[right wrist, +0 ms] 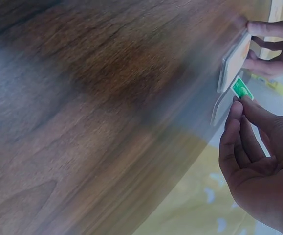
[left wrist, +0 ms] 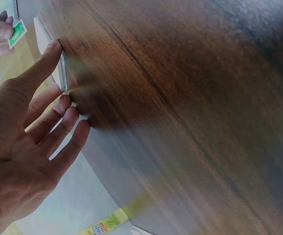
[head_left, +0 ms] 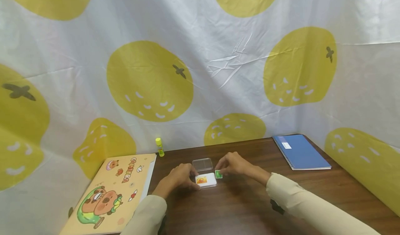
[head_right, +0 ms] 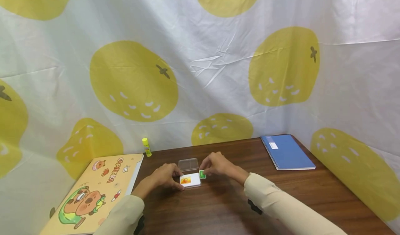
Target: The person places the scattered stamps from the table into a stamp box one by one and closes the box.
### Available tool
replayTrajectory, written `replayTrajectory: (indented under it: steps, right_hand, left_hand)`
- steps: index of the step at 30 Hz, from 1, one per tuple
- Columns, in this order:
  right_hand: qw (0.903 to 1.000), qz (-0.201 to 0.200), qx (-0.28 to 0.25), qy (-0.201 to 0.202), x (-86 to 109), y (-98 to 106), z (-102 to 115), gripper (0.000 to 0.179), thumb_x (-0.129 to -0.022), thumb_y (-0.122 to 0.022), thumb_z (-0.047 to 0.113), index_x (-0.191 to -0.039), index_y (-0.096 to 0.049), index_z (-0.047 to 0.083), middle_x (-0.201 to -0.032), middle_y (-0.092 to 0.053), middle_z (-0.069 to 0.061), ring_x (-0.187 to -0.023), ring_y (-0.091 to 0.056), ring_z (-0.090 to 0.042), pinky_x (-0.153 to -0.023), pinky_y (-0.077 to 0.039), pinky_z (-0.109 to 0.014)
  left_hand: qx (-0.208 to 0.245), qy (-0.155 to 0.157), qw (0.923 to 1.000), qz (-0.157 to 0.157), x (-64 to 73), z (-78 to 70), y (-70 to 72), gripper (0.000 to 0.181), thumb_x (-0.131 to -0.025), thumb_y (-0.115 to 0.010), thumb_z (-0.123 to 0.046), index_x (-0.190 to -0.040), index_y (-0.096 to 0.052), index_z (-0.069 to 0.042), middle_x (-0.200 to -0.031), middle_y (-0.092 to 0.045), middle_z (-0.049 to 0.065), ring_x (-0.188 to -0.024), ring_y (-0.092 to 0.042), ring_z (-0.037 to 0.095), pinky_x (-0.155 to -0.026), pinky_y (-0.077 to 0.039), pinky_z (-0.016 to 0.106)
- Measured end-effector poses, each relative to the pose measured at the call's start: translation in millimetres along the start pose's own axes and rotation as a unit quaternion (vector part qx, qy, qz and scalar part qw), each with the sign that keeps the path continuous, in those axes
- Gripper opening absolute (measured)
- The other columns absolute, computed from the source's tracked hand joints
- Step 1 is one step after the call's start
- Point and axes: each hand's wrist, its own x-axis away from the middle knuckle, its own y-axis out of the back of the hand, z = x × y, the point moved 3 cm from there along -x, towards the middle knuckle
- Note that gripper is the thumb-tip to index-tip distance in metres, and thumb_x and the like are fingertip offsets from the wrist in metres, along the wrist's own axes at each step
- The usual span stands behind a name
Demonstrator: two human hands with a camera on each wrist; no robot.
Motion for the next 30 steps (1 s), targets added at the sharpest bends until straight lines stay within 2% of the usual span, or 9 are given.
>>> replayTrajectory:
  steps: [6,17,24,30]
  right_hand:
    - [0.9998,0.002,-0.005,0.017,-7.7,-6.4,5.3,0.011,-0.087,-0.082,0.004,-0.098,-0.081,0.006,-0.086,-0.079,-0.006,-0.065,-0.074,-0.020,-0.061,-0.055,-0.021]
    - [0.9998,0.010,-0.011,0.011,-17.3,-17.7,9.3,0.014,-0.085,-0.082,0.000,-0.099,-0.080,0.001,-0.087,-0.079,-0.009,-0.069,-0.074,-0.014,-0.066,-0.057,-0.021]
    - [0.9995,-0.001,0.012,0.028,-19.6,-21.6,8.2,0.013,-0.084,-0.084,0.002,-0.096,-0.080,0.004,-0.086,-0.079,-0.006,-0.076,-0.075,-0.013,-0.072,-0.058,-0.025]
    - [0.9995,-0.005,0.020,0.022,-19.2,-23.8,6.9,0.011,-0.082,-0.085,0.004,-0.092,-0.081,0.007,-0.083,-0.079,-0.003,-0.075,-0.073,-0.010,-0.074,-0.057,-0.027]
  left_hand:
    - [0.004,0.002,1.0000,0.003,2.0,2.6,0.9,0.045,-0.071,-0.097,-0.033,-0.104,-0.075,-0.011,-0.104,-0.076,0.002,-0.098,-0.067,0.020,-0.093,-0.053,0.051]
    - [0.009,0.003,0.9999,0.010,-2.8,4.2,-1.6,0.048,-0.072,-0.096,-0.034,-0.109,-0.076,-0.010,-0.108,-0.076,0.003,-0.095,-0.064,0.019,-0.093,-0.054,0.050]
    - [0.002,0.005,0.9999,0.014,-2.5,1.7,-0.7,0.049,-0.073,-0.096,-0.034,-0.109,-0.076,-0.009,-0.107,-0.076,0.003,-0.093,-0.063,0.017,-0.093,-0.054,0.049]
    - [0.005,-0.001,0.9999,0.013,-3.5,1.8,-1.4,0.048,-0.072,-0.096,-0.034,-0.109,-0.076,-0.009,-0.106,-0.076,0.002,-0.092,-0.063,0.017,-0.092,-0.054,0.048]
